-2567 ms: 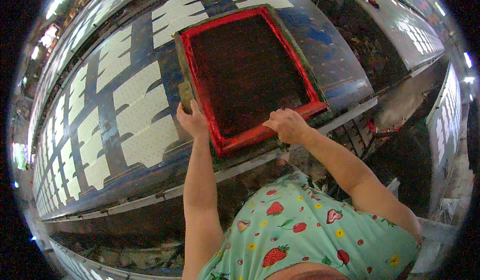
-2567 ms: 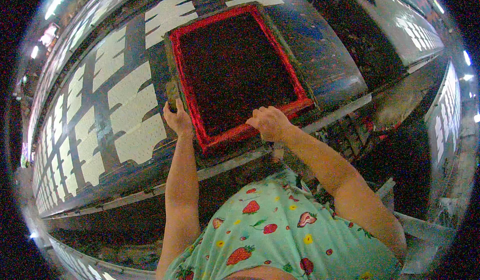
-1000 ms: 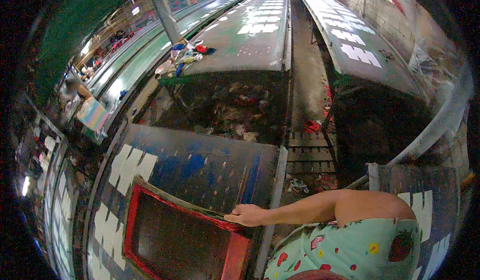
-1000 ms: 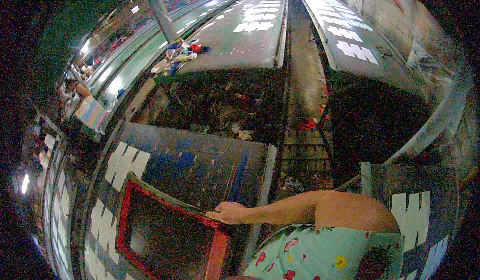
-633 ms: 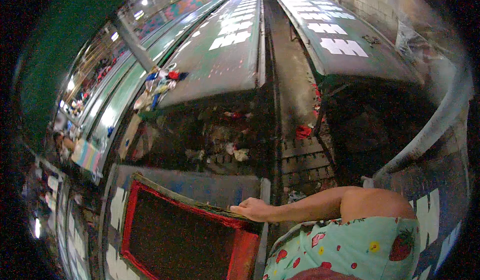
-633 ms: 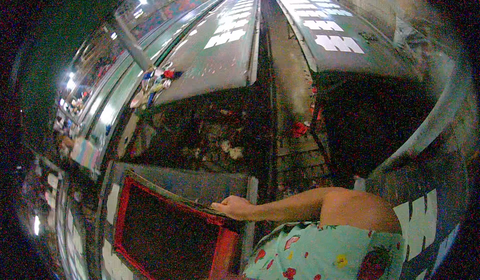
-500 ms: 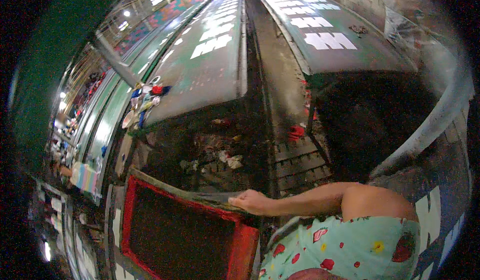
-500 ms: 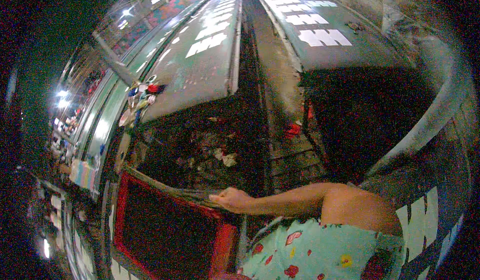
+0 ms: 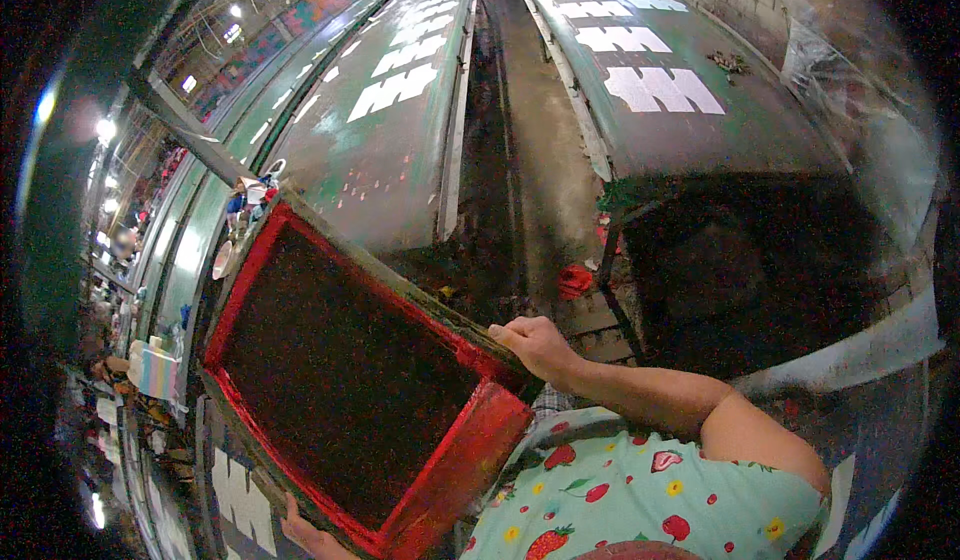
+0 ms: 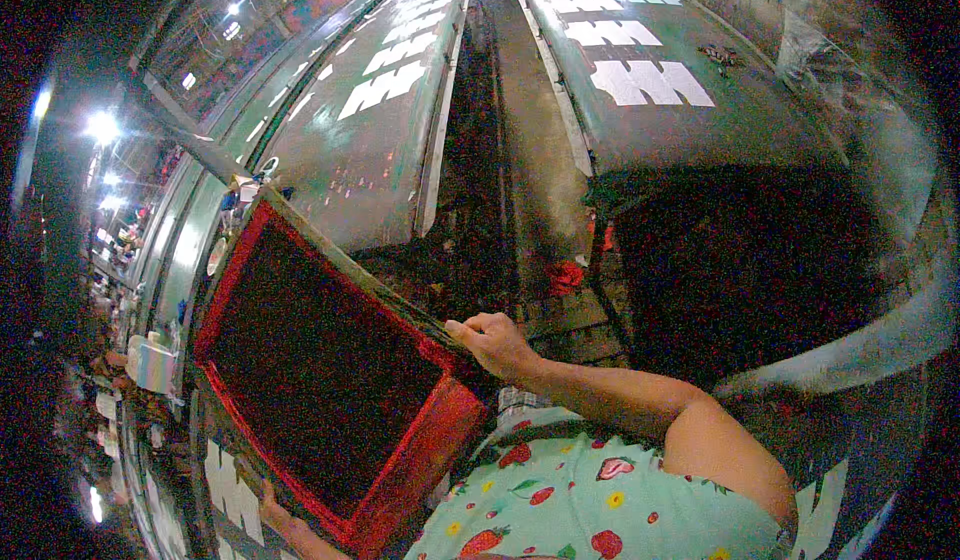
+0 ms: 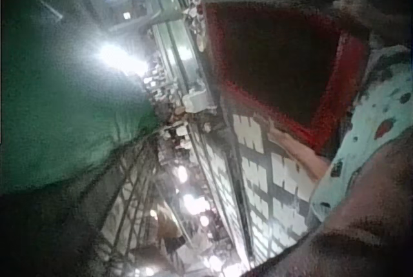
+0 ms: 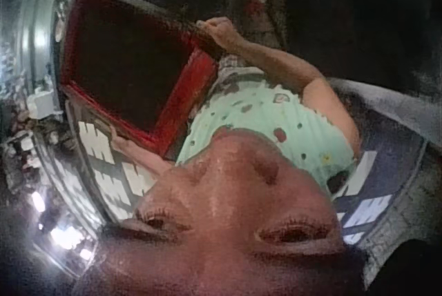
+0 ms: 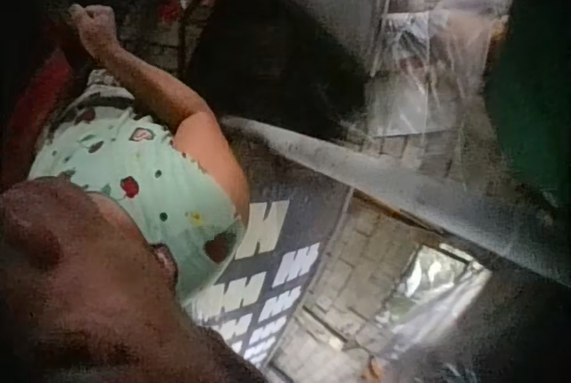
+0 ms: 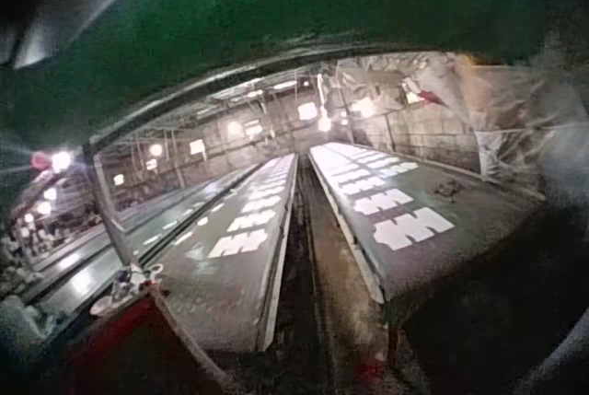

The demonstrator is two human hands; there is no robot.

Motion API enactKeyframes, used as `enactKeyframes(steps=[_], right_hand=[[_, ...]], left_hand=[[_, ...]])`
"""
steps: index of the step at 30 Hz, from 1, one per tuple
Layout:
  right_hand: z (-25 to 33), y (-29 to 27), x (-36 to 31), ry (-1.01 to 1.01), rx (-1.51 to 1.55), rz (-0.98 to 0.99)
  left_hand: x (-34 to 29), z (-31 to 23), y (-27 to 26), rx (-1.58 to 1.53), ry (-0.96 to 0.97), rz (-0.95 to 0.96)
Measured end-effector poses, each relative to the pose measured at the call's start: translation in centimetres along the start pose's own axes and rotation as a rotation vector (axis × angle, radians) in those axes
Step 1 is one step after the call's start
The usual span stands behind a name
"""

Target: The person performs screen printing by placing a red frame with mesh over white paper templates on a green conveyor belt. They use a squeegee to spread red ink across the mesh, then lift the frame to reveal printed patterns. The process repeats across multiple templates along the belt.

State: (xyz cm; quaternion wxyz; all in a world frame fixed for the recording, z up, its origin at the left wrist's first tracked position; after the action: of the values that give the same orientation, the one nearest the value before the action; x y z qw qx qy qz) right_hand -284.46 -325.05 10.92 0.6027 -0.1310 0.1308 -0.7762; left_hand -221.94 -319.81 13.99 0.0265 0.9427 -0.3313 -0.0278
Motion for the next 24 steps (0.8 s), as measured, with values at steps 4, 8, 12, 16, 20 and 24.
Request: enactKeyframes(steps=[4,8,12,16,20,24], right_hand=[[-2.2,-2.7,8.0,0.038,0.04,-0.05],[-4.2,-4.5,20.0,-0.015,-0.021,0.019],[-4.9,-5.3,33.3,0.097,0.086,0.113],[-4.4,-7.2,44.2,0.091,0.174,0.105],[-4.4,-7.5,52.0,0.13,0.187,0.187],[-4.8,-6.2,59.4,0.122,0.163,0.284]], left_hand=[[2.6,1.5,10.3,0.012,0.037,0.096],[4.7,4.3,20.4,-0.095,-0.003,0.063],[6.2,5.3,30.9,-0.187,-0.017,0.101],[8.3,5.3,40.6,-0.344,-0.132,0.073],[9.0,3.4,46.4,-0.162,-0.026,-0.049],[7.9,1.9,50.3,-0.212,-0.011,-0.086]])
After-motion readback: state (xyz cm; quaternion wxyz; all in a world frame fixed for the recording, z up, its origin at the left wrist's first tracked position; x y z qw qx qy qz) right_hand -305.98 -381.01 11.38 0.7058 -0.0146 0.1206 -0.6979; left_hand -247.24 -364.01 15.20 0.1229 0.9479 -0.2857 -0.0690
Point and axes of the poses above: each hand's wrist, its own x-axis towards the middle knuckle, its own y-axis out of the palm, z = x × y, the point moved 4 cm from there along x, towards the middle knuckle, and after that the axes turned 14 degrees about -x, right-handed, at the moved point
